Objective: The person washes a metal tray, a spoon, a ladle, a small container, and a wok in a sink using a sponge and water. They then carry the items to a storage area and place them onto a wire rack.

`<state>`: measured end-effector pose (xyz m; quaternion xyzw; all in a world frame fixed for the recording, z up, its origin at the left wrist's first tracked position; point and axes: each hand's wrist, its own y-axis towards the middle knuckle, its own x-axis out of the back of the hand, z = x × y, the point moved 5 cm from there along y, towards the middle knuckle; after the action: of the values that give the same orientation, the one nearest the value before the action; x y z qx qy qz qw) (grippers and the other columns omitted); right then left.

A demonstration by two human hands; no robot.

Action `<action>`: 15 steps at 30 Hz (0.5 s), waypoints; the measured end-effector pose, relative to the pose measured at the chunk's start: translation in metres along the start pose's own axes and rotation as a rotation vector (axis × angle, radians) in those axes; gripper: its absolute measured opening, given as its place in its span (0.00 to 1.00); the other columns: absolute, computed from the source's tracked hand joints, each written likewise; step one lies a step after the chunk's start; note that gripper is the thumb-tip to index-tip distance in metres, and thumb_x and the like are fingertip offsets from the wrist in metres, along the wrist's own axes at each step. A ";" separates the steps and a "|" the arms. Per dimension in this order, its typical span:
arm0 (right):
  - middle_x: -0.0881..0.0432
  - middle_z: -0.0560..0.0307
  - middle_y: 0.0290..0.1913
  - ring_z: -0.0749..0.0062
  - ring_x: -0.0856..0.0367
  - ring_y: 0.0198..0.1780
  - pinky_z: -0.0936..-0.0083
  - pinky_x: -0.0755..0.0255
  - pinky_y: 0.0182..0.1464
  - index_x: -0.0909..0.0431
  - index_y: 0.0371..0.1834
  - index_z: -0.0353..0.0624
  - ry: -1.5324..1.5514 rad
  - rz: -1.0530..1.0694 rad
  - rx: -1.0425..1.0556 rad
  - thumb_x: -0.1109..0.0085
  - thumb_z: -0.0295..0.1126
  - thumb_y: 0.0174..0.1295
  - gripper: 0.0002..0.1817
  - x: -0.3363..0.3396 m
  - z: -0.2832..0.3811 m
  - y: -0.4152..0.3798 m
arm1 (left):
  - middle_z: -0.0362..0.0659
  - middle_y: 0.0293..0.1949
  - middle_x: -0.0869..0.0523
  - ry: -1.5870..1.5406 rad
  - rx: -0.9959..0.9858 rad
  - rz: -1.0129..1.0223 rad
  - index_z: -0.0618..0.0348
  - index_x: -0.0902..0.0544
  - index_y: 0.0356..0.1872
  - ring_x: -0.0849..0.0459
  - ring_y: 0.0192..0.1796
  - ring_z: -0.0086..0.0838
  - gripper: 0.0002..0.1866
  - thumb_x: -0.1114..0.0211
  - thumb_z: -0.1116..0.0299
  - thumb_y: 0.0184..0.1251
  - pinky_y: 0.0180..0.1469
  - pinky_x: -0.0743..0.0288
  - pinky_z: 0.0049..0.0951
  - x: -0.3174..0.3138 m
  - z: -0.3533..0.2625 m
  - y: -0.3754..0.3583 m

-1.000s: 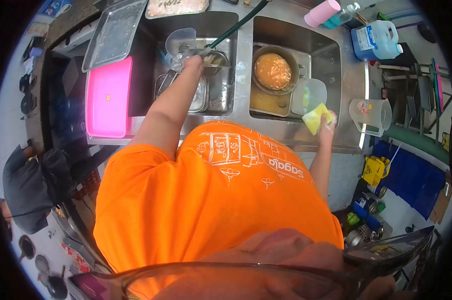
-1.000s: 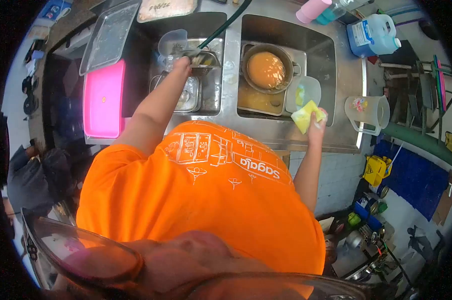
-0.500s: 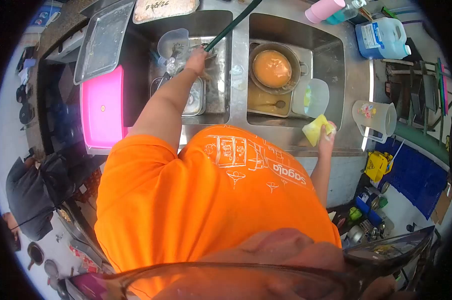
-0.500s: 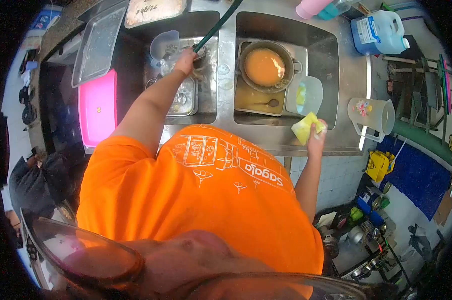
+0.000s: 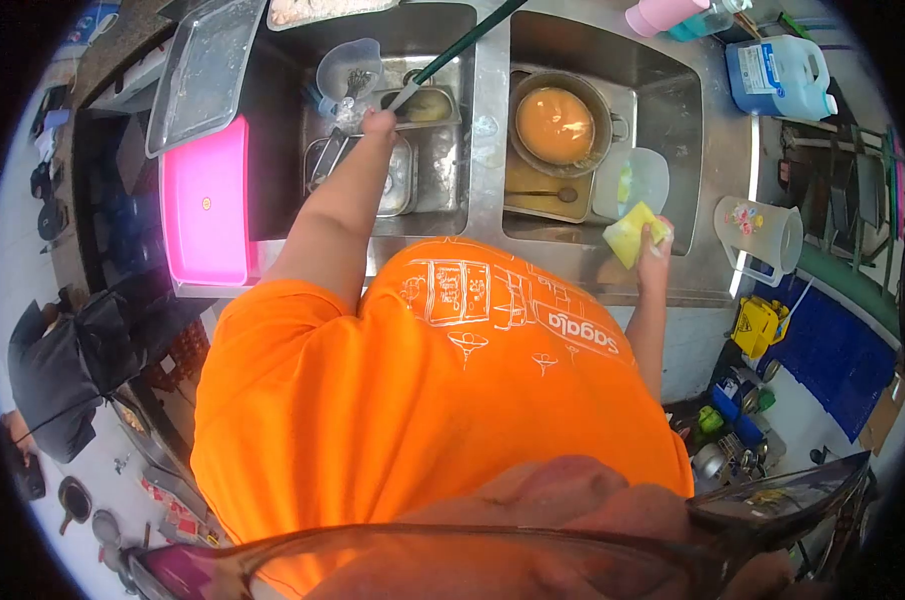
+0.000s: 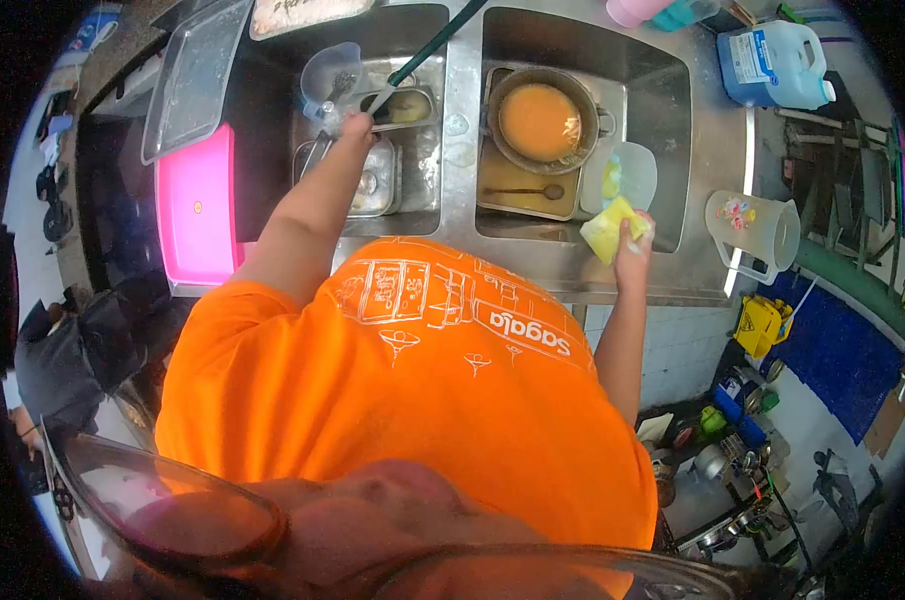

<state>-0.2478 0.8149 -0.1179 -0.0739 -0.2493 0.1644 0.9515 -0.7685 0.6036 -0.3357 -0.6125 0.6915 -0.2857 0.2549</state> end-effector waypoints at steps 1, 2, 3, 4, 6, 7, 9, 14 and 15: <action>0.27 0.53 0.49 0.68 0.28 0.50 0.72 0.32 0.53 0.37 0.58 0.45 0.020 -0.026 -0.026 0.50 0.32 0.68 0.17 0.001 0.003 0.000 | 0.52 0.51 0.25 -0.049 0.044 0.007 0.64 0.31 0.56 0.23 0.48 0.45 0.26 0.47 0.80 0.50 0.46 0.28 0.50 -0.001 0.001 -0.009; 0.27 0.53 0.49 0.68 0.28 0.49 0.72 0.32 0.53 0.37 0.58 0.45 0.039 -0.059 -0.054 0.50 0.33 0.68 0.17 0.003 0.004 0.000 | 0.51 0.48 0.25 -0.070 0.042 0.014 0.63 0.30 0.53 0.23 0.48 0.43 0.24 0.47 0.80 0.49 0.46 0.28 0.47 0.002 0.008 0.000; 0.27 0.52 0.49 0.67 0.27 0.49 0.71 0.32 0.52 0.37 0.57 0.45 0.056 -0.148 -0.078 0.50 0.33 0.68 0.16 0.006 0.004 0.003 | 0.51 0.46 0.24 -0.081 0.020 0.030 0.63 0.29 0.50 0.22 0.47 0.41 0.22 0.46 0.80 0.48 0.45 0.27 0.45 0.004 0.012 0.011; 0.26 0.51 0.48 0.66 0.26 0.48 0.70 0.31 0.51 0.37 0.57 0.45 0.067 -0.255 -0.107 0.50 0.34 0.68 0.16 0.011 0.003 0.009 | 0.50 0.44 0.23 -0.091 -0.016 0.051 0.62 0.27 0.47 0.22 0.46 0.39 0.20 0.45 0.80 0.47 0.45 0.27 0.42 0.005 0.015 0.024; 0.24 0.48 0.46 0.63 0.24 0.47 0.68 0.30 0.49 0.37 0.57 0.45 -0.134 -0.436 -0.069 0.51 0.37 0.68 0.17 0.046 -0.017 0.029 | 0.49 0.39 0.21 -0.107 -0.117 0.114 0.62 0.24 0.41 0.21 0.45 0.36 0.17 0.44 0.80 0.46 0.44 0.26 0.37 0.001 0.018 0.044; 0.24 0.46 0.44 0.62 0.23 0.44 0.67 0.30 0.48 0.38 0.57 0.44 -0.142 -0.507 -0.074 0.49 0.36 0.67 0.18 0.056 -0.027 0.043 | 0.48 0.37 0.20 -0.096 -0.206 0.136 0.61 0.23 0.38 0.21 0.44 0.34 0.15 0.43 0.80 0.45 0.43 0.26 0.35 0.000 0.017 0.051; 0.22 0.46 0.43 0.57 0.20 0.45 0.65 0.28 0.49 0.39 0.54 0.40 -0.138 -0.401 -0.043 0.41 0.30 0.58 0.23 0.059 -0.047 0.076 | 0.49 0.40 0.21 0.388 -0.401 0.084 0.64 0.24 0.35 0.23 0.40 0.28 0.15 0.46 0.82 0.41 0.39 0.27 0.31 -0.011 -0.029 -0.027; 0.22 0.38 0.50 0.48 0.22 0.51 0.61 0.28 0.52 0.31 0.52 0.36 -0.710 0.114 -0.076 0.42 0.27 0.53 0.21 -0.009 -0.072 0.155 | 0.55 0.43 0.22 0.925 -1.222 0.031 0.66 0.23 0.34 0.25 0.48 0.52 0.12 0.44 0.80 0.45 0.53 0.31 0.38 -0.015 -0.053 -0.090; 0.22 0.37 0.49 0.48 0.22 0.51 0.61 0.28 0.52 0.29 0.50 0.36 -0.794 0.179 -0.111 0.43 0.29 0.55 0.19 -0.023 -0.101 0.177 | 0.52 0.47 0.22 1.076 -1.295 0.097 0.64 0.24 0.33 0.26 0.52 0.51 0.10 0.46 0.82 0.47 0.56 0.34 0.42 -0.021 -0.060 -0.114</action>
<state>-0.2653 0.9663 -0.2547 -0.0774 -0.5981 0.2486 0.7580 -0.7278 0.6192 -0.2125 -0.3877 0.7716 -0.0742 -0.4989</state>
